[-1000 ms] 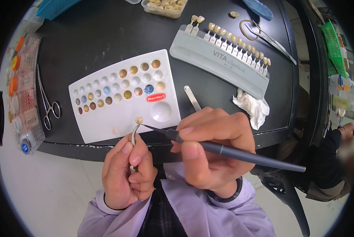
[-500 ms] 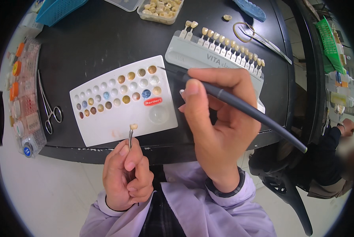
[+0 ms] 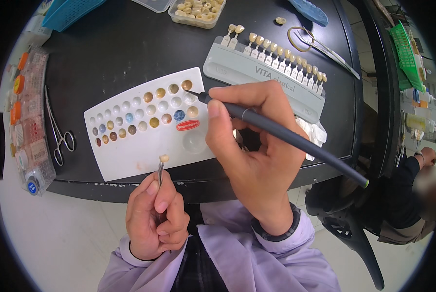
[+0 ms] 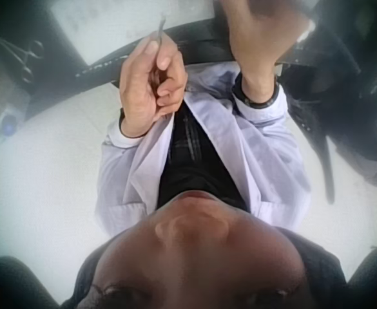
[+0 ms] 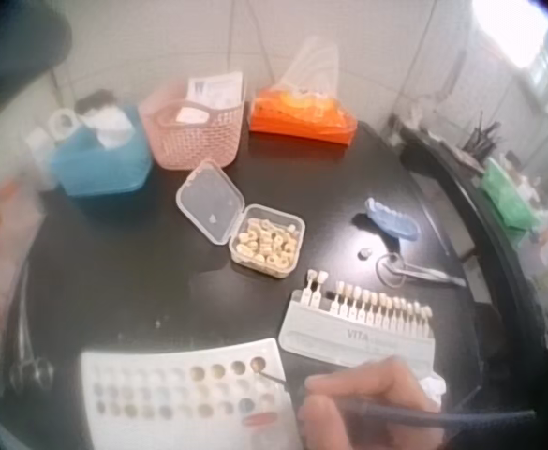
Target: The person uses a fine brush to apply color pigments from a palette onto a small dental crown held with tweezers. They repeatedly dip the brush into different wells on the palette and carefully paint the crown, occasionally comparing it to a shade guide.
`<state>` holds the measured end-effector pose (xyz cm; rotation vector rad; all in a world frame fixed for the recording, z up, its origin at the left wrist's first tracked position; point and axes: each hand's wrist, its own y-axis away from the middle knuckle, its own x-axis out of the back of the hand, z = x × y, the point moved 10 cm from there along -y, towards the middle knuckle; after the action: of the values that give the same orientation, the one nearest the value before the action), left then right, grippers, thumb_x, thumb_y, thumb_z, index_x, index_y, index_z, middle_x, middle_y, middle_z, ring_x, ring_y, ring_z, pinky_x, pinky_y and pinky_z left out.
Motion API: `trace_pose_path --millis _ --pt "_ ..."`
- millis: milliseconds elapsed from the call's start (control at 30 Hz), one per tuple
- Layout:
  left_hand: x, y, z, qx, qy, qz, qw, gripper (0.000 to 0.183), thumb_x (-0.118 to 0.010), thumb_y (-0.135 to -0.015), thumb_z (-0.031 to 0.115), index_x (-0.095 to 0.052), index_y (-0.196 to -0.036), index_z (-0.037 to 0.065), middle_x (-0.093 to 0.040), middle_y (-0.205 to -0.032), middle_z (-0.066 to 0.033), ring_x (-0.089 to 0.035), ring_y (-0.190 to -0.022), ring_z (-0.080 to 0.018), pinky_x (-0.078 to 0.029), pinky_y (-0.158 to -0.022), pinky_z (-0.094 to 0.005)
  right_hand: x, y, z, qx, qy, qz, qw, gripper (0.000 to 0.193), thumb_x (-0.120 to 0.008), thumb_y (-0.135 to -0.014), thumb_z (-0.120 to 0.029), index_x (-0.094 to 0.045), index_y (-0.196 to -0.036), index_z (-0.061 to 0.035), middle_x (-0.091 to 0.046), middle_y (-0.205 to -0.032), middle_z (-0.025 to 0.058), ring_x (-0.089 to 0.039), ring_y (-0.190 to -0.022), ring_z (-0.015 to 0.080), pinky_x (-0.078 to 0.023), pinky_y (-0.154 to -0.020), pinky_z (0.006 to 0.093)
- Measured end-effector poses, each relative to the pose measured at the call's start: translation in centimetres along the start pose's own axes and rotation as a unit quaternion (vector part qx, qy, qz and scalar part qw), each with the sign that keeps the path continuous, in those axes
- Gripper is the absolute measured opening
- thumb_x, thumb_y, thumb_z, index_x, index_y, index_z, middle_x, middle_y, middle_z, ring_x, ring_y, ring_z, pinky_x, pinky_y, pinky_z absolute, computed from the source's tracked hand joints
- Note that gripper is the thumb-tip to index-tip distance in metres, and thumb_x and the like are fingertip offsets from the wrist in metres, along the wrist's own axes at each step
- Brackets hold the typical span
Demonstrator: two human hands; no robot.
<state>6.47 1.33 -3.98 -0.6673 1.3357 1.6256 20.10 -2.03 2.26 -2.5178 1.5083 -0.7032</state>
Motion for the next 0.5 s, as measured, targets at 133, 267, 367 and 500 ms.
trace_pose_path --millis 133,267,367,500 --pt "0.04 0.01 -0.09 0.0 0.0 0.003 1.0 0.028 -0.025 -0.096 0.027 -0.035 -0.08 0.006 -0.037 -0.053 -0.0067 -0.028 -0.039 -0.0069 -0.026 -0.031 -0.0188 0.16 0.03 0.36 -0.027 -0.024 0.013 0.999 0.012 -0.056 -0.083 -0.001 -0.055 -0.091 0.0086 -0.057 -0.076 0.0084 -0.056 -0.062 0.0083 -0.048 -0.049 0.0184" --pt "0.0 0.04 -0.03 -0.004 -0.006 0.005 1.0 0.028 -0.025 -0.096 0.027 -0.035 -0.08 0.006 -0.037 -0.053 -0.0066 -0.028 -0.039 -0.0068 -0.025 -0.031 -0.0189 -0.01 -0.11 0.2 -0.009 -0.011 0.006 1.0 0.012 -0.056 -0.084 -0.001 -0.055 -0.091 0.0084 -0.057 -0.074 0.0086 -0.056 -0.06 0.0081 -0.047 -0.048 0.0179" --pt "-0.05 -0.01 -0.02 -0.004 -0.009 0.004 1.0 0.028 -0.025 -0.096 0.027 -0.035 -0.08 0.006 -0.037 -0.053 -0.0065 -0.028 -0.038 -0.0068 -0.025 -0.031 -0.0189 0.11 -0.11 0.24 -0.014 -0.012 0.006 1.0 0.013 -0.056 -0.084 -0.002 -0.055 -0.091 0.0082 -0.057 -0.071 0.0085 -0.056 -0.059 0.008 -0.047 -0.048 0.0178" --pt "0.04 -0.02 -0.04 -0.003 -0.006 0.005 1.0 0.028 -0.025 -0.096 0.027 -0.035 -0.08 0.006 -0.037 -0.053 -0.0065 -0.028 -0.038 -0.0068 -0.025 -0.031 -0.0189 0.21 0.03 0.41 -0.031 -0.017 0.02 0.999 0.012 -0.056 -0.084 -0.002 -0.055 -0.091 0.0082 -0.057 -0.069 0.0084 -0.056 -0.057 0.0082 -0.047 -0.047 0.0181"
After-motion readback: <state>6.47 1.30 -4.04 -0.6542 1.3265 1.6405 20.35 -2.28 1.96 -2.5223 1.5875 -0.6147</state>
